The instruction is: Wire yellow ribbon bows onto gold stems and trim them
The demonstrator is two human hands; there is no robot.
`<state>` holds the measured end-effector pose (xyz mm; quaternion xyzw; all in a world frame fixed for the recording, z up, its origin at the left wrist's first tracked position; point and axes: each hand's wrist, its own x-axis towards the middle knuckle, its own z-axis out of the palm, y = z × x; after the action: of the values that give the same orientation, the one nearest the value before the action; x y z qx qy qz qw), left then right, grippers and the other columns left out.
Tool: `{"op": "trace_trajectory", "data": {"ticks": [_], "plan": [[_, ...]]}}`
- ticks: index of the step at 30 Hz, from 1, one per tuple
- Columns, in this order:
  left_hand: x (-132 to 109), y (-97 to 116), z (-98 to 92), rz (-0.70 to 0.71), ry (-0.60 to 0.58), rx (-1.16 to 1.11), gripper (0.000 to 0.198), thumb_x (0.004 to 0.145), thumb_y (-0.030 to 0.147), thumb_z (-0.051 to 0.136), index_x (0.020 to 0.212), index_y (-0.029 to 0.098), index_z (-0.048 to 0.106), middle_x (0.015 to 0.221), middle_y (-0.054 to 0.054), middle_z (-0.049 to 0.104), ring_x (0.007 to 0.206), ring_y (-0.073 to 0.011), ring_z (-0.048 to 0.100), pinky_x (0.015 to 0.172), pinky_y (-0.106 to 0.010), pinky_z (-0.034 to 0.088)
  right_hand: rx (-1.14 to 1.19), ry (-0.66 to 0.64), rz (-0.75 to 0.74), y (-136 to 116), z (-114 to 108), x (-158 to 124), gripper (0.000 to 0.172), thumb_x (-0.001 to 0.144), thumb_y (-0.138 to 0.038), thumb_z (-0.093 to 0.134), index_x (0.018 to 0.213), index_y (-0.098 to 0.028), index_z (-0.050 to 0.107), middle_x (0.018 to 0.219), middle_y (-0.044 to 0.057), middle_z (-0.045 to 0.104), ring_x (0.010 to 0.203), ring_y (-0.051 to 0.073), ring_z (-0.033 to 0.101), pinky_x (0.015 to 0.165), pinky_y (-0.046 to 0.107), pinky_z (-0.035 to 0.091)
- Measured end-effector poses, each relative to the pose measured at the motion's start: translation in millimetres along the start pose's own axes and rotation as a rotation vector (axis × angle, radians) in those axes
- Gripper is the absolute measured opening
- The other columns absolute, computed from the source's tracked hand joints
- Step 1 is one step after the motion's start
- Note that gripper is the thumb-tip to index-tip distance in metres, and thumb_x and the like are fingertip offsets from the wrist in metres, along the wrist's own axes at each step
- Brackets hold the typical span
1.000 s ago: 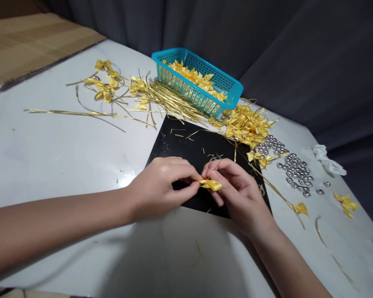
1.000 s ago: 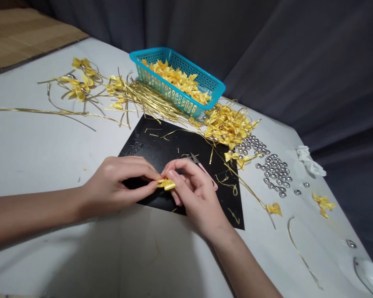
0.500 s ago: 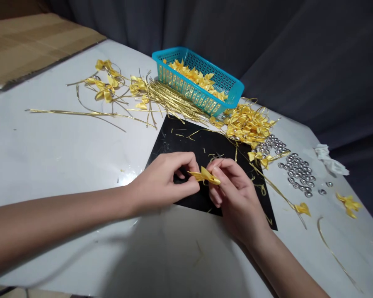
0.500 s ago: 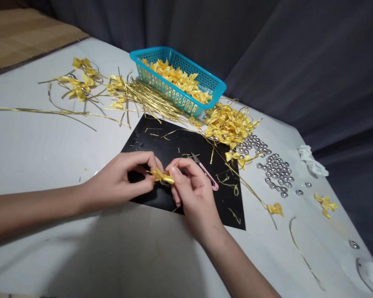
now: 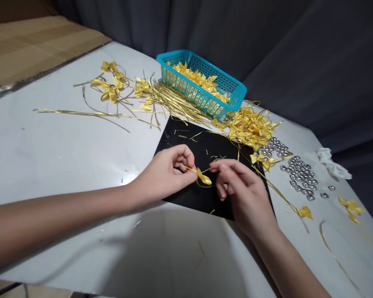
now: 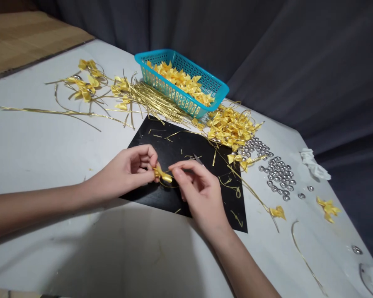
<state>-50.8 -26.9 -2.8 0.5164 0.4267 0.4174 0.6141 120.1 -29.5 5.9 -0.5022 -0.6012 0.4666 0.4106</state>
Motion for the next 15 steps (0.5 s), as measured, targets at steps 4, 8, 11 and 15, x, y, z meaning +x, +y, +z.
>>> {"op": "trace_trajectory", "data": {"ticks": [4, 8, 11, 15], "plan": [[0, 0, -0.3, -0.001, 0.041, 0.03, 0.014, 0.066, 0.012, 0.058, 0.072, 0.018, 0.046, 0.072, 0.004, 0.055, 0.063, -0.0072, 0.051, 0.056, -0.02, 0.039, 0.093, 0.171, 0.085, 1, -12, 6, 0.025, 0.086, -0.042, 0.054, 0.088, -0.019, 0.064, 0.084, 0.002, 0.058, 0.046, 0.006, 0.04, 0.039, 0.021, 0.031], [-1, 0, 0.1, -0.007, 0.037, 0.063, 0.015, 0.067, 0.013, 0.061, 0.074, 0.017, 0.048, 0.074, 0.003, 0.057, 0.063, -0.0075, 0.053, 0.056, -0.019, 0.042, -0.218, 0.124, -0.198, -9, -13, -1, 0.017, 0.086, -0.036, 0.056, 0.088, -0.021, 0.063, 0.078, 0.001, 0.056, 0.052, 0.009, 0.043, 0.048, 0.024, 0.038], [-2, 1, 0.2, 0.055, 0.026, 0.156, 0.015, 0.067, 0.013, 0.06, 0.074, 0.018, 0.048, 0.074, 0.002, 0.057, 0.063, -0.0078, 0.053, 0.054, -0.018, 0.042, -0.495, 0.01, -0.406, -14, -5, -7, 0.008, 0.077, -0.021, 0.065, 0.086, -0.021, 0.064, 0.077, 0.001, 0.056, 0.049, 0.008, 0.041, 0.044, 0.024, 0.034], [-4, 1, 0.3, 0.155, 0.075, 0.313, 0.012, 0.069, 0.013, 0.058, 0.075, 0.018, 0.05, 0.075, 0.003, 0.058, 0.066, -0.009, 0.055, 0.06, -0.021, 0.045, -0.569, -0.041, -0.393, -11, 1, -7, 0.007, 0.082, -0.015, 0.06, 0.079, -0.019, 0.065, 0.07, 0.0, 0.062, 0.046, 0.008, 0.042, 0.044, 0.024, 0.033]]}}
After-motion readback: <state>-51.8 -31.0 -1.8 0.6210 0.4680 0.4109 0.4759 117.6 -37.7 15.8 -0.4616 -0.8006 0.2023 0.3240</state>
